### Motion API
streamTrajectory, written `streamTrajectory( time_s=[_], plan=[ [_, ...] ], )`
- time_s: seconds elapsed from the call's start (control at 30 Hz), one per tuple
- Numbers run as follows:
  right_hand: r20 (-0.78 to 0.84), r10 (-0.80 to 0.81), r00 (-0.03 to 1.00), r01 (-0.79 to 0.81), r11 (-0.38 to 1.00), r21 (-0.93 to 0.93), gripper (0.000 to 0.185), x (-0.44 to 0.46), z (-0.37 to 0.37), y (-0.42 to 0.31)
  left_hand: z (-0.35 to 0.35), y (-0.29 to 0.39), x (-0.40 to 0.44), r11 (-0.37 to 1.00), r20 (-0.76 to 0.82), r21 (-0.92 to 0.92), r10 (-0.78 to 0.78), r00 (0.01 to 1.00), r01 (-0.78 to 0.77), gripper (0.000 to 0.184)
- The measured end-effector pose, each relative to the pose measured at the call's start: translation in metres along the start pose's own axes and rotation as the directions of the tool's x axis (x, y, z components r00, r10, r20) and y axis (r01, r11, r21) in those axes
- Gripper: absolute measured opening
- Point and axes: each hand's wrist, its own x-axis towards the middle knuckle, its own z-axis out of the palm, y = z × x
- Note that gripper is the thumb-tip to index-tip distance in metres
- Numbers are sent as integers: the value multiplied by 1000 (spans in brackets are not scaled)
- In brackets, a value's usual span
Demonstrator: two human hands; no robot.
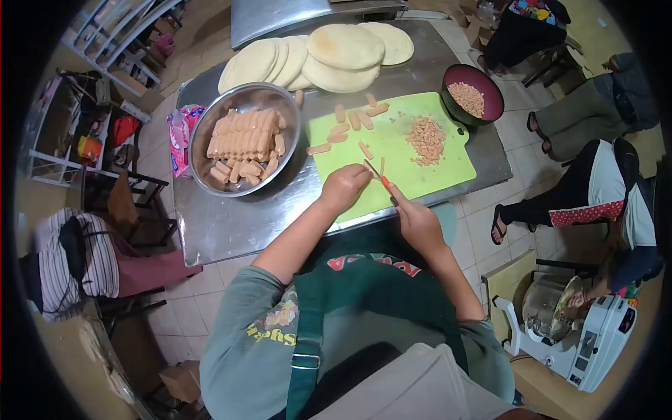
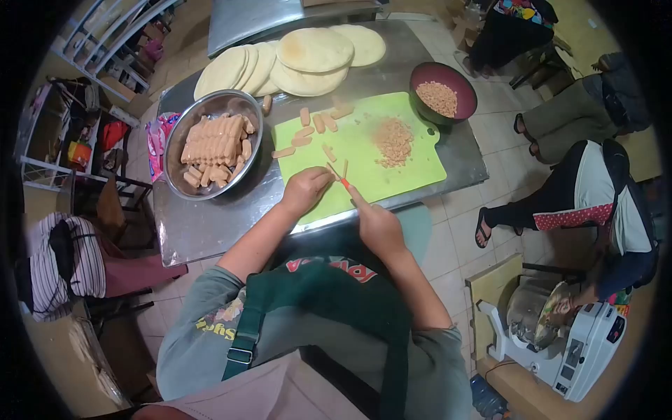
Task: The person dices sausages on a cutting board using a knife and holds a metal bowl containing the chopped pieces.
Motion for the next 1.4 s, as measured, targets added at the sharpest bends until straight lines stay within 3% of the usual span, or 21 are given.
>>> streamTrajectory(
  time_s=[0.4,0.47,0.7,0.8,0.87,1.2,1.4],
  plan=[
    [48,12,999,-11,999,-41,57,12,1,-2,-2,-1,4,1000,-30,3,13,999,-13,13],
    [179,135,975,-124,990,-69,50,15,-4,-8,-1,0,5,1000,-50,2,10,999,-10,12],
    [189,157,969,-148,987,-59,51,-8,-3,-8,-3,7,2,1000,-48,17,-14,999,15,12],
    [85,78,993,-79,997,2,51,-21,-3,-3,-1,6,1,1000,-49,15,-22,999,23,11],
    [166,165,972,-171,985,25,51,-29,-9,-3,0,5,1,999,-36,7,-35,999,35,9],
    [137,131,982,-148,982,119,51,-47,-25,10,0,6,4,1000,-82,-13,-4,997,3,5],
    [257,230,939,-295,921,253,47,-46,-30,21,-4,9,8,1000,-74,-31,1,997,-3,16]
  ],
)
